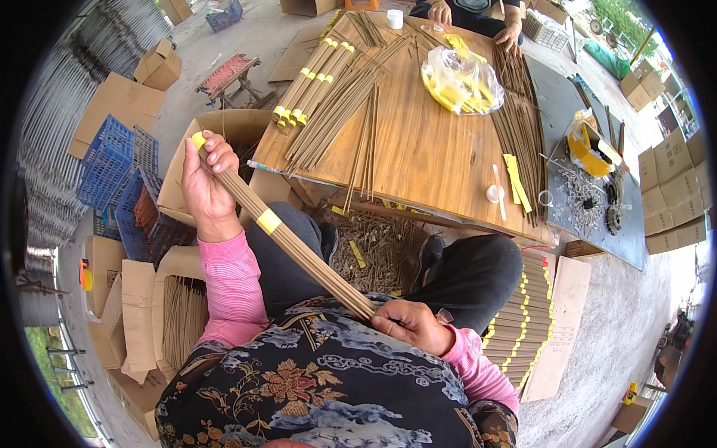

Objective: The person gathers thin sticks, aligns them into bundles, and secures them with yellow tape. They repeatedly pick up sticks, arrange them, and wrap tape around the bundles while seated at a wooden table.

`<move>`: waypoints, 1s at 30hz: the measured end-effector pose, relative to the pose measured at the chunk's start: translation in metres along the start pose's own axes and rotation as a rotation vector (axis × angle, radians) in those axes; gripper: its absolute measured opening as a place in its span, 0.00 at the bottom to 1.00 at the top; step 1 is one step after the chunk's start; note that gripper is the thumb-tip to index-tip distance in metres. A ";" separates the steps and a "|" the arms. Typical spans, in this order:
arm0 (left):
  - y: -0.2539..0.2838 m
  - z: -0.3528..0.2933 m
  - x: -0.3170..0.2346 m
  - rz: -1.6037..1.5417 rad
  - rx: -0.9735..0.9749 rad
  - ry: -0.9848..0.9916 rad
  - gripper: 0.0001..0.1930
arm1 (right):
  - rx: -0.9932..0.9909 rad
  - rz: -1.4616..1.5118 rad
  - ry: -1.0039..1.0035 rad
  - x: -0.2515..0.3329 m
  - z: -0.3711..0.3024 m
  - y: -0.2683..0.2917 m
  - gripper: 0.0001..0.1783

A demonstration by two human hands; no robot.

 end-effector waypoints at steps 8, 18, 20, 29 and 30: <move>-0.003 0.000 -0.001 -0.020 0.010 0.031 0.12 | 0.000 0.011 -0.003 0.000 -0.003 -0.001 0.09; -0.004 0.001 -0.010 -0.063 0.004 0.094 0.12 | 0.018 0.038 0.039 -0.001 -0.001 -0.004 0.10; -0.004 0.001 -0.009 -0.043 0.000 0.095 0.12 | 0.028 0.038 0.050 -0.001 -0.001 -0.004 0.10; -0.010 0.004 -0.007 -0.047 -0.014 0.070 0.09 | -0.007 0.011 0.020 0.003 0.001 0.000 0.09; -0.009 0.005 -0.007 -0.065 -0.017 0.079 0.09 | -0.006 0.013 0.005 0.001 0.001 0.000 0.09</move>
Point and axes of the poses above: each hand's wrist, its own z-axis towards the middle knuckle, its own y-axis out of the back of the hand, x = y × z, the point moved 3 cm from there along z, towards the middle knuckle, and after that the axes turned 11 degrees about -z, right-handed, at the moved point
